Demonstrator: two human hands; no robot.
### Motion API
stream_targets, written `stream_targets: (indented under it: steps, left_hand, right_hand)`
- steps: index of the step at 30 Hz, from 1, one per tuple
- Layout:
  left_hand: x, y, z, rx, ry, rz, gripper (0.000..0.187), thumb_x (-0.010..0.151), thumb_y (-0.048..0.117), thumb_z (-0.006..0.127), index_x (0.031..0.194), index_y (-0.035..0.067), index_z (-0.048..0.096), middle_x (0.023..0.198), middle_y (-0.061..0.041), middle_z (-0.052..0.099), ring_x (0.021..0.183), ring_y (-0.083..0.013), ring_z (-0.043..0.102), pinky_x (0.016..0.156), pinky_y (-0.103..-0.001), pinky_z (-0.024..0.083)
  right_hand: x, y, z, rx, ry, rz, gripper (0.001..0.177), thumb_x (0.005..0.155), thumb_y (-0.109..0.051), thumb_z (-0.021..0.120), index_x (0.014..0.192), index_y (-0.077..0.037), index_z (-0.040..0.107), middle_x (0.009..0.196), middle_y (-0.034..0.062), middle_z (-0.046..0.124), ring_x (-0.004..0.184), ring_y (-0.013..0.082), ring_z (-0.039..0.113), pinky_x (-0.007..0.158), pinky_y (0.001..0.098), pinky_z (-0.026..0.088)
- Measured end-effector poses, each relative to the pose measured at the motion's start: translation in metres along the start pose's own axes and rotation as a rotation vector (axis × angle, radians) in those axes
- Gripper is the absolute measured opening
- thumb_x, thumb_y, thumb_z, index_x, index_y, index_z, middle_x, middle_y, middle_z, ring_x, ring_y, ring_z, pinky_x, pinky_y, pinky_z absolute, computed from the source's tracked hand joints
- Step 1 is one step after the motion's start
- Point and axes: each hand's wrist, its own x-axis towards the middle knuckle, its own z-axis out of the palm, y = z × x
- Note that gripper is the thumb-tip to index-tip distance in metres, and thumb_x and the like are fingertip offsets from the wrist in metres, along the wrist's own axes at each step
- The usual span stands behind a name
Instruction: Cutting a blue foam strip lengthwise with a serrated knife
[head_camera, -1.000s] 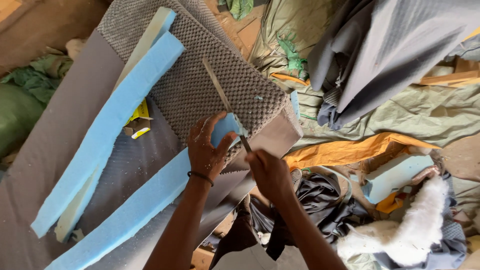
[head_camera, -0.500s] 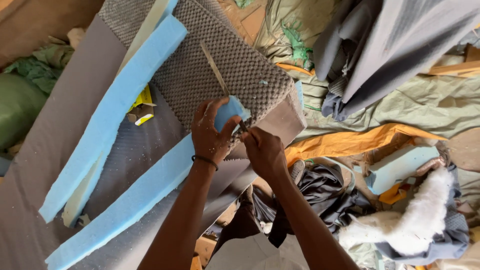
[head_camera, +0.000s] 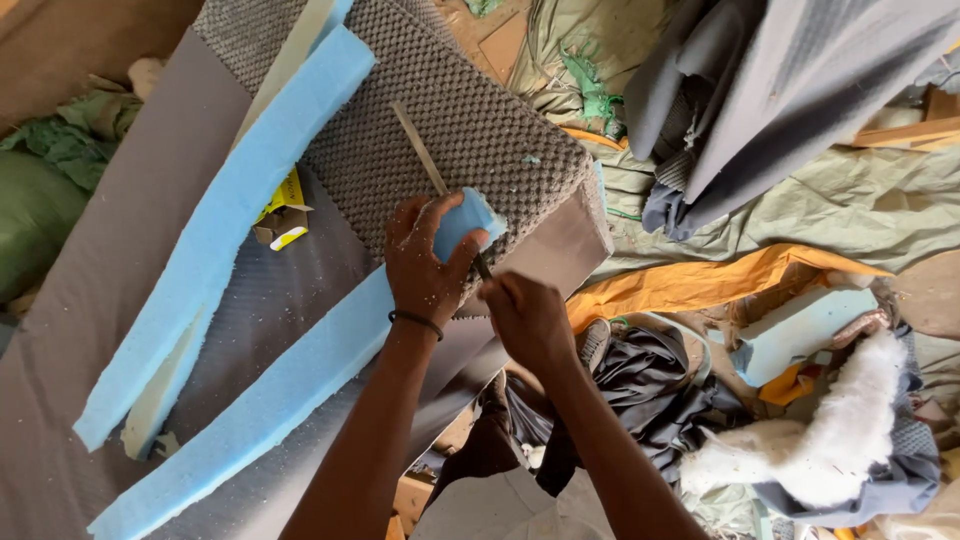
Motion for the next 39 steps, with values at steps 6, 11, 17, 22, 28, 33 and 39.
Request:
stream_targets:
  steps: [6,11,17,22,28,33,39]
  left_hand:
    - [0.003,0.008,-0.004,0.023,0.065,0.136,0.046,0.104,0.05,0.074,0.13,0.014,0.083,0.13,-0.014,0.073,0.119,-0.0387,0.068,0.102,-0.06,0.05]
    - [0.001,-0.003,-0.002,0.026,0.022,0.027,0.054,0.096,0.059,0.082,0.138,0.025,0.083,0.138,-0.006,0.072,0.124,-0.0371,0.066,0.1,-0.058,0.051]
    - [0.002,-0.037,-0.074,-0.073,-0.169,-0.007,0.06,0.105,0.052,0.076,0.146,0.009,0.072,0.144,-0.014,0.071,0.14,-0.0352,0.063,0.11,-0.057,0.057]
    - [-0.024,-0.049,-0.062,-0.029,-0.18,-0.043,0.068,0.097,0.065,0.078,0.14,0.013,0.077,0.14,-0.011,0.074,0.134,-0.0353,0.062,0.108,-0.055,0.055]
    - [-0.028,-0.059,-0.052,-0.062,-0.123,-0.022,0.068,0.096,0.072,0.089,0.141,0.022,0.079,0.132,-0.008,0.074,0.129,-0.0359,0.07,0.116,-0.054,0.053]
    - [-0.022,-0.05,-0.051,-0.078,-0.091,-0.024,0.065,0.097,0.068,0.087,0.139,0.019,0.08,0.127,-0.012,0.075,0.123,-0.0398,0.072,0.113,-0.056,0.054]
    - [-0.027,-0.055,-0.047,-0.086,-0.071,0.01,0.062,0.1,0.067,0.085,0.14,0.021,0.077,0.128,-0.011,0.075,0.122,-0.0377,0.073,0.11,-0.055,0.055]
  right_hand:
    - [-0.055,0.012,-0.004,-0.086,-0.006,0.0,0.036,0.113,-0.041,0.057,0.092,-0.015,0.072,0.065,0.01,0.07,0.062,0.029,0.068,0.068,0.049,0.05]
    - [-0.125,0.051,0.001,0.011,0.014,0.001,0.036,0.108,-0.038,0.065,0.081,-0.015,0.072,0.068,0.0015,0.065,0.061,0.0198,0.055,0.059,0.0432,0.044]
    - [-0.122,0.07,0.009,0.001,0.038,0.149,0.035,0.108,-0.047,0.068,0.089,-0.019,0.076,0.066,0.0019,0.068,0.06,0.0182,0.06,0.061,0.039,0.048]
    - [-0.083,0.005,0.006,0.043,-0.024,0.218,0.034,0.108,-0.044,0.063,0.089,-0.019,0.074,0.064,0.002,0.068,0.062,0.0168,0.061,0.064,0.0397,0.048]
    - [0.015,0.002,0.036,0.134,0.024,0.076,0.027,0.109,-0.045,0.071,0.1,-0.023,0.085,0.06,0.0053,0.074,0.069,0.0319,0.075,0.076,0.0469,0.06]
    - [-0.061,0.019,0.029,0.053,0.03,0.041,0.041,0.11,-0.05,0.069,0.097,-0.015,0.085,0.067,0.017,0.078,0.073,0.0463,0.075,0.075,0.051,0.061]
    - [-0.121,0.052,0.042,0.104,0.096,0.199,0.039,0.107,-0.043,0.079,0.085,-0.01,0.082,0.054,0.011,0.079,0.06,0.0327,0.077,0.073,0.0434,0.067]
